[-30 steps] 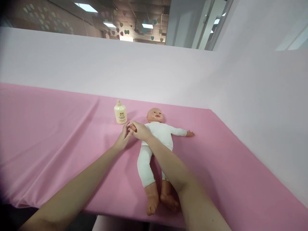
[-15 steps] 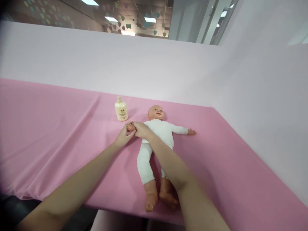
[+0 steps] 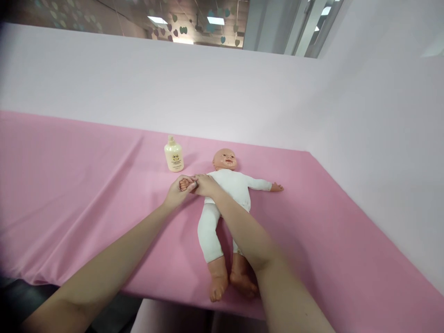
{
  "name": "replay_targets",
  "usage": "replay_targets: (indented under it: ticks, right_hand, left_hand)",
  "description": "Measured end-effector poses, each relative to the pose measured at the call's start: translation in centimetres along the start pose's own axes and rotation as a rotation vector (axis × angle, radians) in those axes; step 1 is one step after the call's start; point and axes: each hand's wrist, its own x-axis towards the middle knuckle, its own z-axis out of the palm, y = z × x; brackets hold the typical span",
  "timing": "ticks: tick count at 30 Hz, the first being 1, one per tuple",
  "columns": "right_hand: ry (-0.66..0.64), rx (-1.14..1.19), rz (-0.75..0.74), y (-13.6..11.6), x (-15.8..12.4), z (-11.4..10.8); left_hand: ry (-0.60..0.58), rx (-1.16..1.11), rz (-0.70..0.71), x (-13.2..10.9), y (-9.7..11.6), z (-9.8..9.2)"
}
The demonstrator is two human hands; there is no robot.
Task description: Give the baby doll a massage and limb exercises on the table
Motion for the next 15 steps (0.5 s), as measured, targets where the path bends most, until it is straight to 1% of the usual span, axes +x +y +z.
replay_targets:
  ticks: [2,6,9,15]
  right_hand:
    - [0.002,0.011,0.030,-0.3,0.0,-0.2]
    - [0.010,0.028,0.082,-0.7,0.0,-0.5]
    - [0.013,0.011,0.106,-0.8,0.0,-0.5]
    - [0.011,-0.011,0.108,-0.9,-0.1,-0.5]
  left_hand:
    - [0.038,-0.032,0.002,0.1,0.0,-0.1]
    - [0.181,0.007,0.012,0.5,0.0,-0.4]
    - [0.271,0.022,-0.007,0.8,0.1,-0.9]
    - [0.349,-0.029,-0.073,1.5,-0.5,-2.2]
